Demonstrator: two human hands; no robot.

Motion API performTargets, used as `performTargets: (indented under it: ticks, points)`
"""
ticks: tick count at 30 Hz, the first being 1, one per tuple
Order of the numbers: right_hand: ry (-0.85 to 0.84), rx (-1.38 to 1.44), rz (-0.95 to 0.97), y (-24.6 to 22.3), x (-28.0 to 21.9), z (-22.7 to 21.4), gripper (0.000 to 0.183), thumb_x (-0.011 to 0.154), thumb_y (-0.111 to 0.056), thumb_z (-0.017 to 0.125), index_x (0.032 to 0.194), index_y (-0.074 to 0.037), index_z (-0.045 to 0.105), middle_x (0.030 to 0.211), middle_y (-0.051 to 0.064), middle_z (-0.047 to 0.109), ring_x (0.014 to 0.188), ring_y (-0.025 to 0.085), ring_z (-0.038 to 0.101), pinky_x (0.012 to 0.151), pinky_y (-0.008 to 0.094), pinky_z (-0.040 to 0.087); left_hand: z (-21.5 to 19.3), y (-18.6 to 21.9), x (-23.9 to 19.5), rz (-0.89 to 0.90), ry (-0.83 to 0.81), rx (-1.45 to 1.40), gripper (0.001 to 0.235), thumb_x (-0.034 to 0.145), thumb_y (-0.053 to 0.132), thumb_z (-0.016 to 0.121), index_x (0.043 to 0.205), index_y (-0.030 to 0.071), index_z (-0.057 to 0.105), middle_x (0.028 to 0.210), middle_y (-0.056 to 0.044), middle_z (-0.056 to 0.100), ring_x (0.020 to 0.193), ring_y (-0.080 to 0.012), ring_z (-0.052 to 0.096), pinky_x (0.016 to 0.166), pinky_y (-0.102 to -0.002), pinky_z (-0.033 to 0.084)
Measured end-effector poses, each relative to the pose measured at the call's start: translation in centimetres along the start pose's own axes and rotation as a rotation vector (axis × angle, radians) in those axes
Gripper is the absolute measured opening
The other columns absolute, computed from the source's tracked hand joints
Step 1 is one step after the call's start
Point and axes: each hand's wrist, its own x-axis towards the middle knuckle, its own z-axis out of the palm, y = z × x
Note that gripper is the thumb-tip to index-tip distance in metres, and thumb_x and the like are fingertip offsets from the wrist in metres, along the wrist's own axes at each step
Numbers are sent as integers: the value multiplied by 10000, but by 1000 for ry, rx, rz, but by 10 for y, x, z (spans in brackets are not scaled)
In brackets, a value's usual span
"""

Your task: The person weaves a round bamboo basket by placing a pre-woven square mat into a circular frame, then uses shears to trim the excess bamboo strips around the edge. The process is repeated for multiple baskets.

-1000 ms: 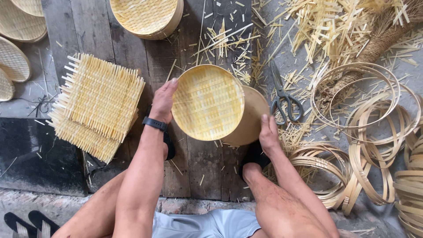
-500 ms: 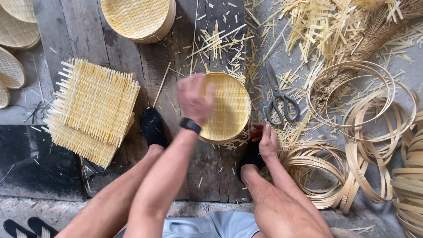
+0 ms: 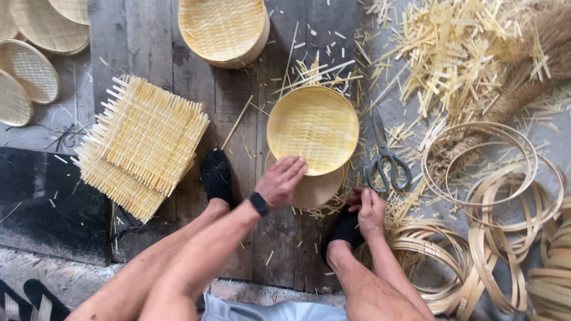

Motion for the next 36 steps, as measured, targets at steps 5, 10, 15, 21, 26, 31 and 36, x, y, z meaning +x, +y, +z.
performTargets:
  ticks: [5,10,15,21,26,31,36]
  points:
    - [-22,26,44,7,3,-5,392,1090,-267,460,1145,71,649,851,147,694,742,193,686,608,300,564,-26,-141,26,81,86,198,457,897,-108,563,1307,53,687,1411,-152,648,1337,-281,580,1123,-427,493]
    - [-23,19,74,11,7,-8,373,1083,-246,475,1140,78,650,858,153,697,741,201,681,612,314,565,-60,-241,76,-254,265,237,305,938,-43,591,1181,55,746,1297,-143,713,1253,-282,647,1094,-390,511]
    - [-51,6,88,14,10,-11,372,1079,-250,476,1140,76,646,862,157,698,741,200,681,623,308,569,-60,-269,97,-358,320,160,274,880,-38,620,1105,50,750,1213,-120,742,1191,-299,665,1038,-398,517]
    - [-67,-12,105,16,10,-16,358,1067,-246,490,1129,66,652,875,149,719,741,185,681,628,296,563,-45,-276,96,-347,309,144,263,873,-25,620,1094,54,740,1205,-105,741,1180,-287,665,1038,-389,520]
    - [-78,-33,104,16,11,-13,364,1077,-254,488,1128,63,659,875,144,715,736,172,668,631,287,557,-42,-274,88,-368,251,107,281,867,-25,619,1110,60,732,1219,-93,733,1189,-284,656,1039,-388,507]
    - [-85,-43,84,14,12,-12,364,1076,-251,492,1126,70,657,876,144,717,736,173,666,630,287,553,-38,-274,92,-421,206,136,268,938,32,644,1195,81,706,1277,-98,710,1248,-295,616,1118,-444,430]
    - [-79,-61,72,12,10,-9,371,1082,-253,490,1140,71,660,871,148,715,744,175,669,630,284,546,-53,-259,57,-551,218,192,692,862,209,791,1461,41,489,1483,-184,550,1419,-340,464,1216,-480,318]
